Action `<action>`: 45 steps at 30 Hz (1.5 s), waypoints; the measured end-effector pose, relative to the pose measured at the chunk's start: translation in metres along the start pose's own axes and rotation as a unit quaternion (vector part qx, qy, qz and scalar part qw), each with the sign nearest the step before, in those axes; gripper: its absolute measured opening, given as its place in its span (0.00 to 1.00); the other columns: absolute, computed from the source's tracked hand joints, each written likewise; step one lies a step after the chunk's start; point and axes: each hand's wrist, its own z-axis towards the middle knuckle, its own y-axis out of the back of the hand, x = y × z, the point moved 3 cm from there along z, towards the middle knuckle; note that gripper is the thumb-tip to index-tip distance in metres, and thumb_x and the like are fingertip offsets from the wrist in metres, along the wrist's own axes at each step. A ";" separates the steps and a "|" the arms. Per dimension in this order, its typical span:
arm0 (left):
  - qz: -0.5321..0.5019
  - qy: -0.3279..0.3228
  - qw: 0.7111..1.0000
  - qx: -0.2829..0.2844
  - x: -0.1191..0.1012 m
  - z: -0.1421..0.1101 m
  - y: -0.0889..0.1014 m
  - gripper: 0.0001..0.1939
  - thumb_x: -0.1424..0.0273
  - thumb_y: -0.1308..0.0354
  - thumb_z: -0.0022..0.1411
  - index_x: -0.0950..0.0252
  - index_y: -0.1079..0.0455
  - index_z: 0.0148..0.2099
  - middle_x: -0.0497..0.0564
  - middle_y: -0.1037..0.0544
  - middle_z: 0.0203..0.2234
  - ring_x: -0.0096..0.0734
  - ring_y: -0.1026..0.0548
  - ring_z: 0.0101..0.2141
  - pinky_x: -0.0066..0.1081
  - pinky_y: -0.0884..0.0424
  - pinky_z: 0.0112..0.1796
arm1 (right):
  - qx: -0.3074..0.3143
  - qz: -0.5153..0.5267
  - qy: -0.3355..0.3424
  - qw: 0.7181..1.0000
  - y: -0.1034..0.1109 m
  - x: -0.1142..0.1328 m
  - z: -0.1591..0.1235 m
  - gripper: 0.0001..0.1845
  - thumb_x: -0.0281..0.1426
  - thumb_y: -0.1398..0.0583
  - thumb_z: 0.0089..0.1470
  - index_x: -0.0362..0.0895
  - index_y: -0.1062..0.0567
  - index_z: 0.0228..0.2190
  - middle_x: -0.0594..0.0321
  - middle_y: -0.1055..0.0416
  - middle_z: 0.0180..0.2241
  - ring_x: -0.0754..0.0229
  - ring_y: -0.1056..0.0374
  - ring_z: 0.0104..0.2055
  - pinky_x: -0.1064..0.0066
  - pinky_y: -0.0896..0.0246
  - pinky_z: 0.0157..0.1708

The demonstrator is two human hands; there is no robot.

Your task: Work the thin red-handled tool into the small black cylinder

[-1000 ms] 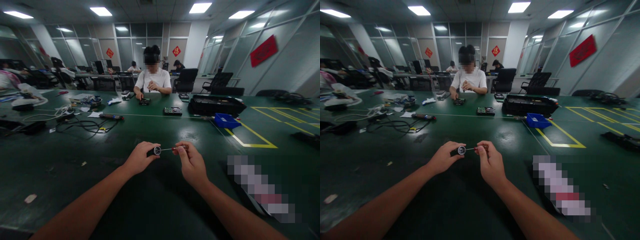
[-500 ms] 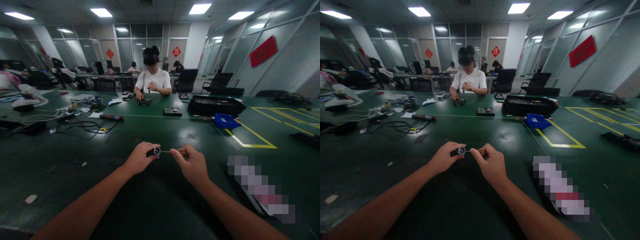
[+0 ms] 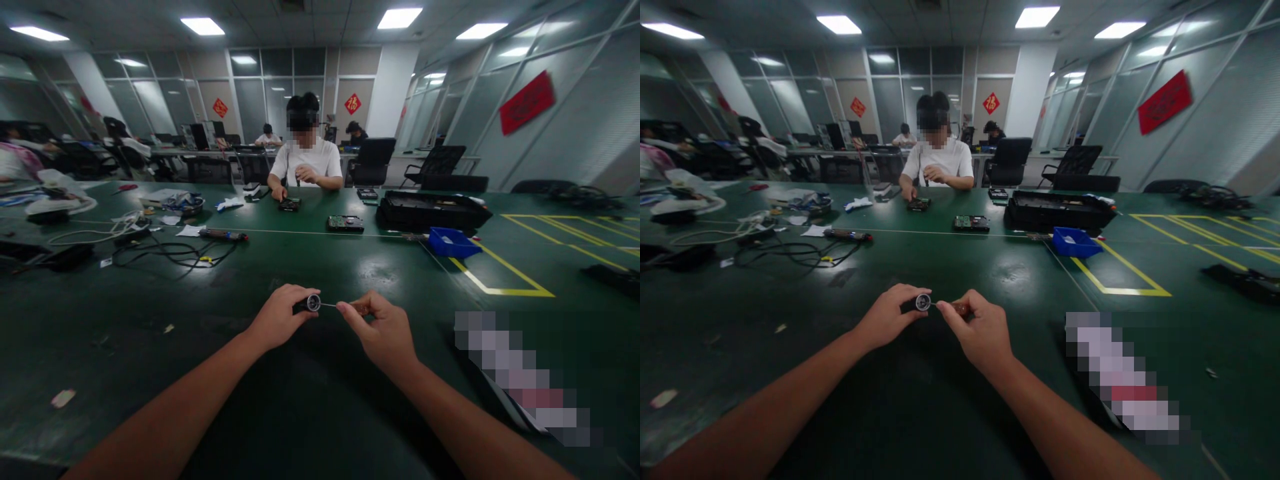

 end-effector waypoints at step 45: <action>0.003 0.007 1.000 -0.005 -0.002 0.002 0.000 0.20 0.69 0.35 0.62 0.58 0.28 0.56 0.50 0.21 0.47 0.39 0.26 0.48 0.41 0.31 0.50 | 0.004 0.229 -0.076 0.970 -0.010 -0.014 0.000 0.12 0.40 0.42 0.63 0.46 0.27 0.41 0.60 0.24 0.34 0.57 0.26 0.37 0.63 0.31 0.40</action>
